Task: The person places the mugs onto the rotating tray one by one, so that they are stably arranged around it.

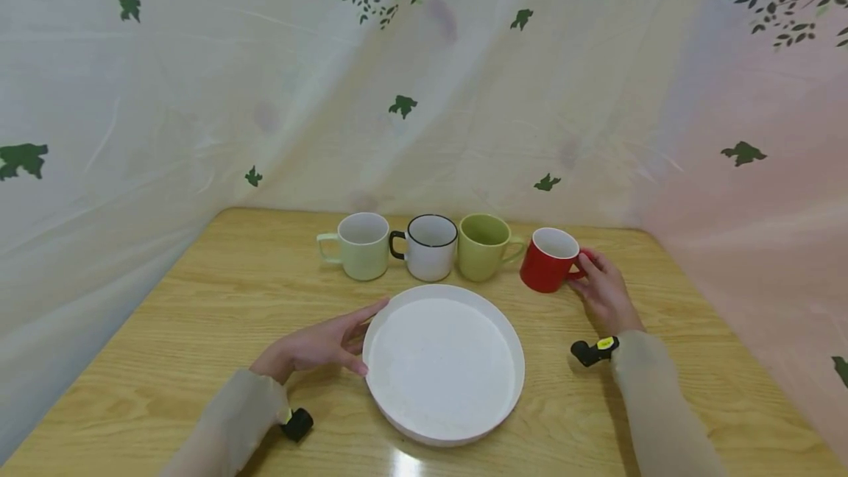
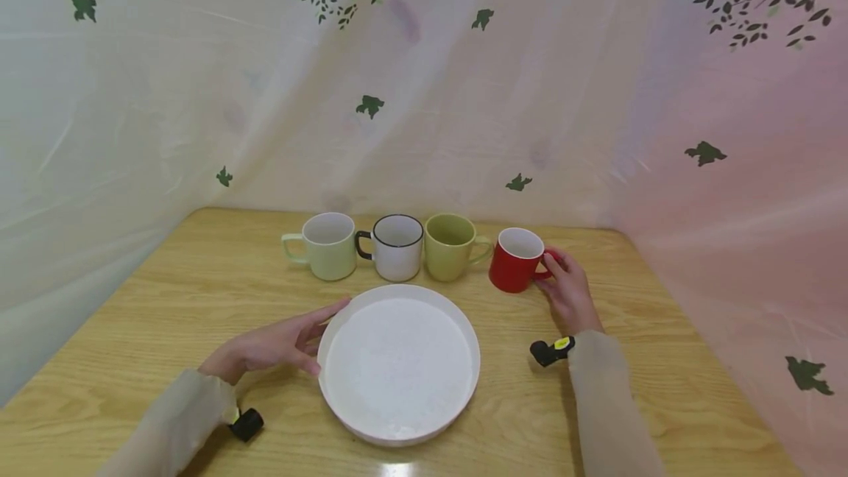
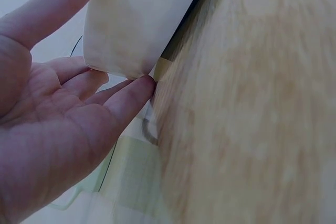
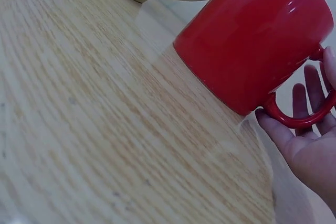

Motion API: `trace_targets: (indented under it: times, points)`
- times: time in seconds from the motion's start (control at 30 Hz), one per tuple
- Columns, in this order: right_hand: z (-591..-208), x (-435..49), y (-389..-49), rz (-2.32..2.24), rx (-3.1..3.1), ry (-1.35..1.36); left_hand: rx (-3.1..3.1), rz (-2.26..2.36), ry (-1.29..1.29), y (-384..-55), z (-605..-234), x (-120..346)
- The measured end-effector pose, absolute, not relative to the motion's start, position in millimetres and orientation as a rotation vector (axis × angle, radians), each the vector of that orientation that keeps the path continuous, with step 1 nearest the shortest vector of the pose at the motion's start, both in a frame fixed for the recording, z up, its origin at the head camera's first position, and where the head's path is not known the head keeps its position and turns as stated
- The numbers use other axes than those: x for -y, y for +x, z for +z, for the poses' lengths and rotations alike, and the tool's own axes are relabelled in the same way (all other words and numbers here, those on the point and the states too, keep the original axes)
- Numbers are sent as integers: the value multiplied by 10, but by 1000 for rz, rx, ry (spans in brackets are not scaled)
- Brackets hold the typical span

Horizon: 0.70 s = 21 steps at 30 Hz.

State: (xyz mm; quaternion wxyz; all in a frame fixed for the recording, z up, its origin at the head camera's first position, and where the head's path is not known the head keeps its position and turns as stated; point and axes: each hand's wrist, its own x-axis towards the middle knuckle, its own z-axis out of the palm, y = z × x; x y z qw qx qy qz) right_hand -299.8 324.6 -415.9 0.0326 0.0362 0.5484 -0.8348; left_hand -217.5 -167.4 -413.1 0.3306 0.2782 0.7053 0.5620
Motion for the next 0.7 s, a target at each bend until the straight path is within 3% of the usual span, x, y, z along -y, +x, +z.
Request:
trace_targets:
  times: [0.7]
  points:
    - [-4222,-3197,-2897,-2872,-1402,140,-1824,1477,733,-2183,-4126,1681]
